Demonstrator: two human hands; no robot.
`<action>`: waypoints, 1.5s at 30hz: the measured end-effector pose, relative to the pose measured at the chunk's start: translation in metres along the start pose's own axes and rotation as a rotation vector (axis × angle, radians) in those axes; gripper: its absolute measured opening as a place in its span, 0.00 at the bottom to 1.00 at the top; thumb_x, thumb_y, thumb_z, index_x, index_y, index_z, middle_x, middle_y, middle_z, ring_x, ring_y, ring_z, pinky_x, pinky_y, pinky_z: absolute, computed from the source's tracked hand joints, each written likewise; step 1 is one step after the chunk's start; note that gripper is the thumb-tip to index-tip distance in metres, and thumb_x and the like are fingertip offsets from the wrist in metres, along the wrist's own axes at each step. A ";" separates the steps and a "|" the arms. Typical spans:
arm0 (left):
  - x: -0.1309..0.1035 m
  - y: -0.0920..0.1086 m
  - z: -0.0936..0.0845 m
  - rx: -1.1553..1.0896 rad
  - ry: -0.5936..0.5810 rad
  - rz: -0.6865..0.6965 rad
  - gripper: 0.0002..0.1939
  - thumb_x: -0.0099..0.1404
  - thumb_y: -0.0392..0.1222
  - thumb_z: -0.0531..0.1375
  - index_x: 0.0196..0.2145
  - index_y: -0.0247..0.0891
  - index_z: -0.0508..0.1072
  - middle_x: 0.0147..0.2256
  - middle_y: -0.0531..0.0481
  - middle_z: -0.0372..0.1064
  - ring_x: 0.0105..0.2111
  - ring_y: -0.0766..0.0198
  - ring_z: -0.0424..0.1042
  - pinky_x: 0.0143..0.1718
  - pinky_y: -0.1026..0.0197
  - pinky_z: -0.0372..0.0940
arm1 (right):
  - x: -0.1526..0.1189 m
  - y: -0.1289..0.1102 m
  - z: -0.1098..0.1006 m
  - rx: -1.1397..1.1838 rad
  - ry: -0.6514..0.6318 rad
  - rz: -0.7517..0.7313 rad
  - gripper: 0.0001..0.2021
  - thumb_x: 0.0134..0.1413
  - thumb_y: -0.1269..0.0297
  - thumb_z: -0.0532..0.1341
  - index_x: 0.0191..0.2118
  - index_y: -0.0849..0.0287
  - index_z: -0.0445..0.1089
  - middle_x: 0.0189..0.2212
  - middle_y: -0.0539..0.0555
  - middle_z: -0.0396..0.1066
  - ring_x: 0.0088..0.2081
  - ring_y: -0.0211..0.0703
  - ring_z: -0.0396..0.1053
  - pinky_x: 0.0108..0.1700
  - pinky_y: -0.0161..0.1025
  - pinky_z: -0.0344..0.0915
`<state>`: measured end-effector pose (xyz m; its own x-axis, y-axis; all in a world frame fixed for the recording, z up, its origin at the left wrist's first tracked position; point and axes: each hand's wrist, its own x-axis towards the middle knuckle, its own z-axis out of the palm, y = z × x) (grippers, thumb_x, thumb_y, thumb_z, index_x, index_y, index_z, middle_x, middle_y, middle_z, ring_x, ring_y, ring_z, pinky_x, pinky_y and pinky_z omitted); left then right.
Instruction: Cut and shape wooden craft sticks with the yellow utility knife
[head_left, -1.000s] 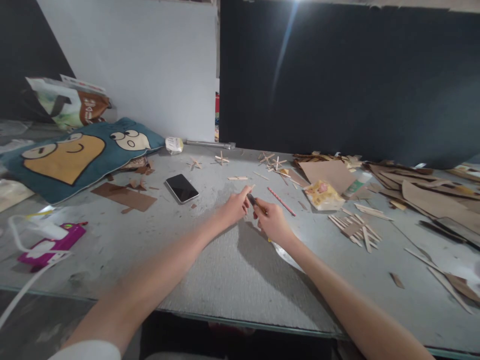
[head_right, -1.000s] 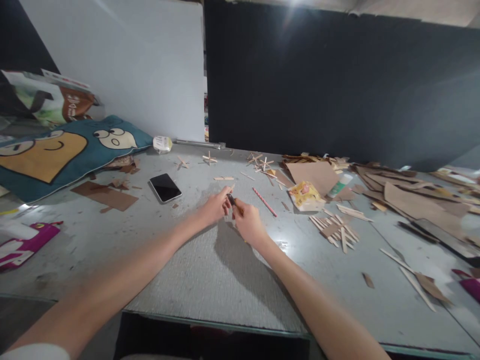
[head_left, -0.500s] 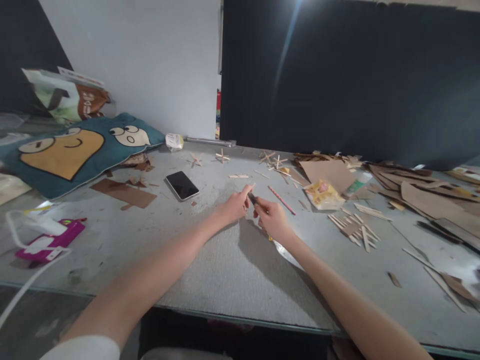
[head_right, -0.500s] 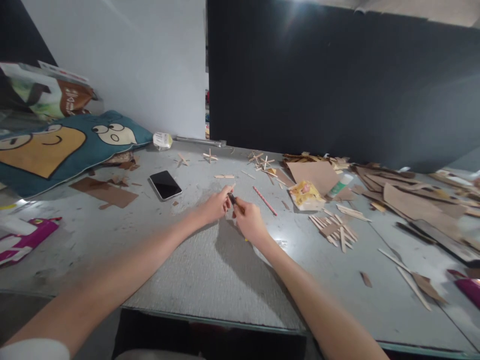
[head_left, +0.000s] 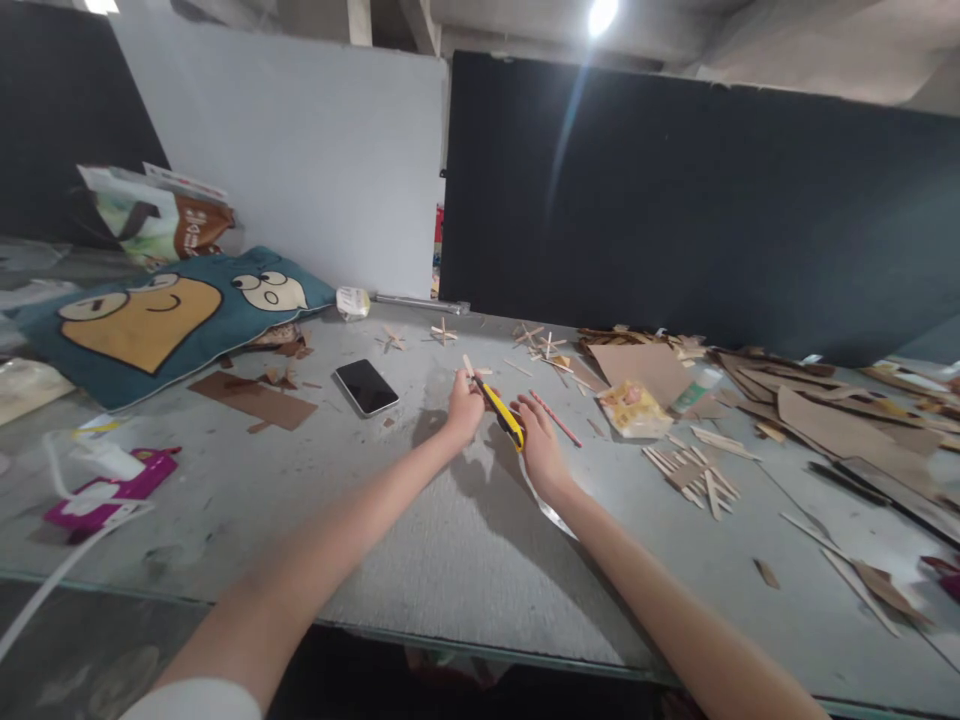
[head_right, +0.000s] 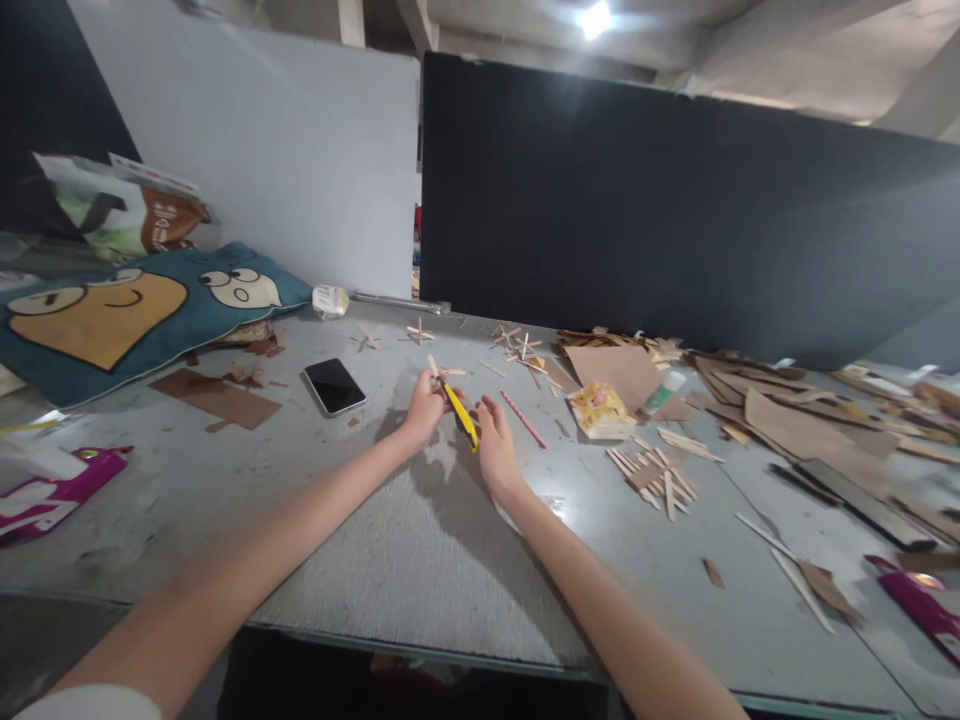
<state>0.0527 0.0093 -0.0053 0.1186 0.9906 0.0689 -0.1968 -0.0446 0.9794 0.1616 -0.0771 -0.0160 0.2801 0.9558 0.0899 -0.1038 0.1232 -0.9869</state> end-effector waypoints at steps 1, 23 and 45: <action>0.002 0.002 0.006 -0.033 0.021 -0.010 0.18 0.58 0.27 0.54 0.44 0.43 0.60 0.27 0.58 0.71 0.24 0.65 0.75 0.31 0.63 0.70 | -0.002 0.003 0.005 0.000 0.015 -0.006 0.29 0.60 0.44 0.58 0.61 0.55 0.68 0.63 0.62 0.70 0.63 0.51 0.68 0.56 0.43 0.70; 0.035 0.028 0.051 -0.437 0.319 -0.130 0.17 0.54 0.23 0.57 0.36 0.41 0.62 0.25 0.56 0.70 0.26 0.62 0.78 0.34 0.63 0.71 | -0.080 0.006 0.047 0.060 -0.311 -0.143 0.32 0.69 0.46 0.59 0.73 0.51 0.60 0.70 0.56 0.65 0.76 0.50 0.50 0.74 0.57 0.52; -0.006 -0.007 -0.027 -0.125 0.084 -0.081 0.17 0.59 0.29 0.63 0.45 0.42 0.68 0.26 0.55 0.72 0.24 0.62 0.75 0.30 0.61 0.72 | -0.008 0.001 -0.009 -0.927 -0.190 -0.642 0.22 0.75 0.63 0.49 0.69 0.52 0.63 0.47 0.61 0.76 0.45 0.51 0.79 0.48 0.46 0.75</action>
<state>0.0271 0.0068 -0.0179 0.0580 0.9979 -0.0303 -0.3100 0.0469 0.9496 0.1682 -0.0875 -0.0192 -0.1303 0.8225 0.5536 0.7727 0.4341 -0.4632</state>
